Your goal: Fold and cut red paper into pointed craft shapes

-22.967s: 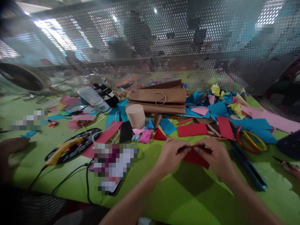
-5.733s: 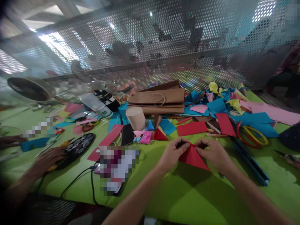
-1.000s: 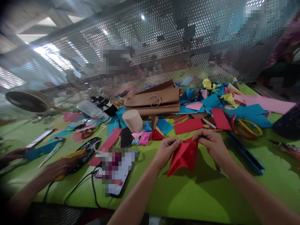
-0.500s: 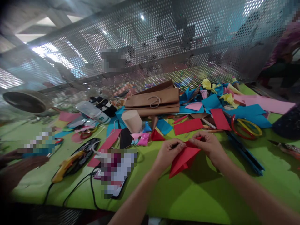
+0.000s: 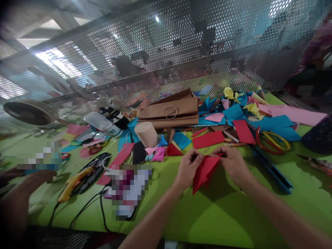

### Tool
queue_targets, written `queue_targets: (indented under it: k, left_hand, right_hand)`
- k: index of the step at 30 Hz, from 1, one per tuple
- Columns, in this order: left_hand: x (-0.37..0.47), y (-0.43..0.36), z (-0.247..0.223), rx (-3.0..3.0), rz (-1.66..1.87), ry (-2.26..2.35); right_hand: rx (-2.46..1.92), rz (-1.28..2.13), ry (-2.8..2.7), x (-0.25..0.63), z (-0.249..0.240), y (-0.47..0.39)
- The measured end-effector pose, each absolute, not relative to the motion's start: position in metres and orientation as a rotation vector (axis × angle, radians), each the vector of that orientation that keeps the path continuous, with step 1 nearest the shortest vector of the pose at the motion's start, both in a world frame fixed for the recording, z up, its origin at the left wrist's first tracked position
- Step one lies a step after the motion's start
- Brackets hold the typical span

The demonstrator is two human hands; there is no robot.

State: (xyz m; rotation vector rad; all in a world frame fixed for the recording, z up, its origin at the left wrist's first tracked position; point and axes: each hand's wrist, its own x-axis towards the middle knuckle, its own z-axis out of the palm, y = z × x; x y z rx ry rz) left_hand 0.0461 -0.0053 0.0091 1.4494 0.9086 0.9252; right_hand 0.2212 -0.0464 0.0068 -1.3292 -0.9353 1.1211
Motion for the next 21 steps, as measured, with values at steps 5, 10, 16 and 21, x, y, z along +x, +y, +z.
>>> queue_targets:
  k: [5, 10, 16, 21]
  left_hand:
    - [0.0500, -0.0074, 0.0062, 1.398, 0.972, 0.965]
    - [0.0522, -0.0085, 0.0043, 1.430, 1.017, 0.999]
    - [0.0532, -0.0072, 0.0013, 1.431, 1.078, 1.005]
    - [0.0525, -0.0052, 0.0016, 1.419, 1.115, 0.973]
  right_hand:
    - [-1.272, 1.137, -0.927, 0.2189, 0.0051, -0.0471]
    - [-1.251, 1.150, -0.974, 0.2171, 0.0056, -0.0478]
    - [-1.291, 1.136, -1.009, 0.2166, 0.0102, -0.0473]
    - [-1.309, 1.165, -1.031, 0.2200, 0.0114, -0.0481]
